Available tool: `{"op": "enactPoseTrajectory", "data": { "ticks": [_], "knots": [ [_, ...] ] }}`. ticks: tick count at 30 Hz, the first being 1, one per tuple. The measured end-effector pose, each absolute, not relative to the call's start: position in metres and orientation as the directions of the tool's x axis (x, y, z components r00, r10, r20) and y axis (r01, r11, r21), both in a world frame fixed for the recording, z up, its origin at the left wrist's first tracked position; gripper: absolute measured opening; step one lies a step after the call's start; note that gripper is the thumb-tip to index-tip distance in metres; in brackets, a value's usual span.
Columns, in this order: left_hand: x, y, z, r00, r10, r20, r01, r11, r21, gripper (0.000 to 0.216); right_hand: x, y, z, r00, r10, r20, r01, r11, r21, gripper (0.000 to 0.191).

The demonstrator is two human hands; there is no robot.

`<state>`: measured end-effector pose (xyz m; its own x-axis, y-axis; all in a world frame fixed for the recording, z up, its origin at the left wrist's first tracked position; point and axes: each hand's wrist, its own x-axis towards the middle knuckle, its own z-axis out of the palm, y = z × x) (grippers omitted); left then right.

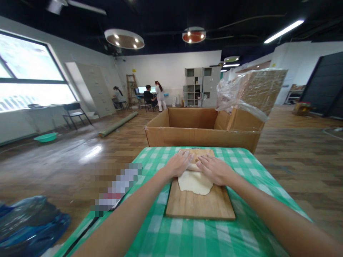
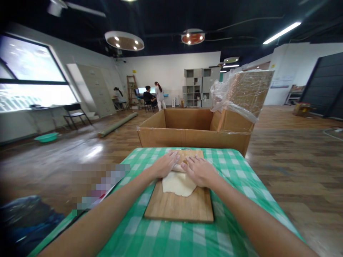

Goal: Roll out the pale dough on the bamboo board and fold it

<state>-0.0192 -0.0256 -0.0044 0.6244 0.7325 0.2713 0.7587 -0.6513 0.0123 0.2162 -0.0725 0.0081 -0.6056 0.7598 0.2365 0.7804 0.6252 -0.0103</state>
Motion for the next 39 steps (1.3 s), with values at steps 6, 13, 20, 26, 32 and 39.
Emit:
{"op": "enactPoseTrajectory", "data": {
  "ticks": [6,13,20,26,32,39],
  "knots": [
    [-0.011,-0.002,0.001,0.652,0.724,0.228,0.742,-0.671,0.008,0.037,0.223,-0.048,0.006,-0.698,0.687,0.202,0.715,0.684,0.145,0.043],
    [-0.008,-0.002,0.002,0.673,0.699,0.242,0.730,-0.680,-0.067,0.041,0.219,-0.060,0.014,-0.621,0.750,0.227,0.784,0.597,0.172,0.042],
    [-0.016,-0.028,0.000,0.615,0.727,0.304,0.780,-0.618,-0.098,0.054,0.209,-0.082,0.011,-0.447,0.841,0.305,0.877,0.479,-0.033,0.074],
    [-0.023,-0.060,0.006,0.595,0.757,0.270,0.777,-0.628,0.049,0.061,0.203,-0.109,0.007,-0.445,0.852,0.275,0.862,0.491,-0.126,0.086],
    [-0.027,-0.096,0.019,0.564,0.804,0.187,0.794,-0.590,0.144,0.071,0.201,-0.139,0.008,-0.479,0.826,0.297,0.834,0.533,-0.139,0.089],
    [-0.024,-0.092,0.021,0.558,0.816,0.150,0.806,-0.576,0.138,0.075,0.202,-0.131,0.011,-0.480,0.839,0.256,0.831,0.528,-0.176,0.093]
  ]
}}
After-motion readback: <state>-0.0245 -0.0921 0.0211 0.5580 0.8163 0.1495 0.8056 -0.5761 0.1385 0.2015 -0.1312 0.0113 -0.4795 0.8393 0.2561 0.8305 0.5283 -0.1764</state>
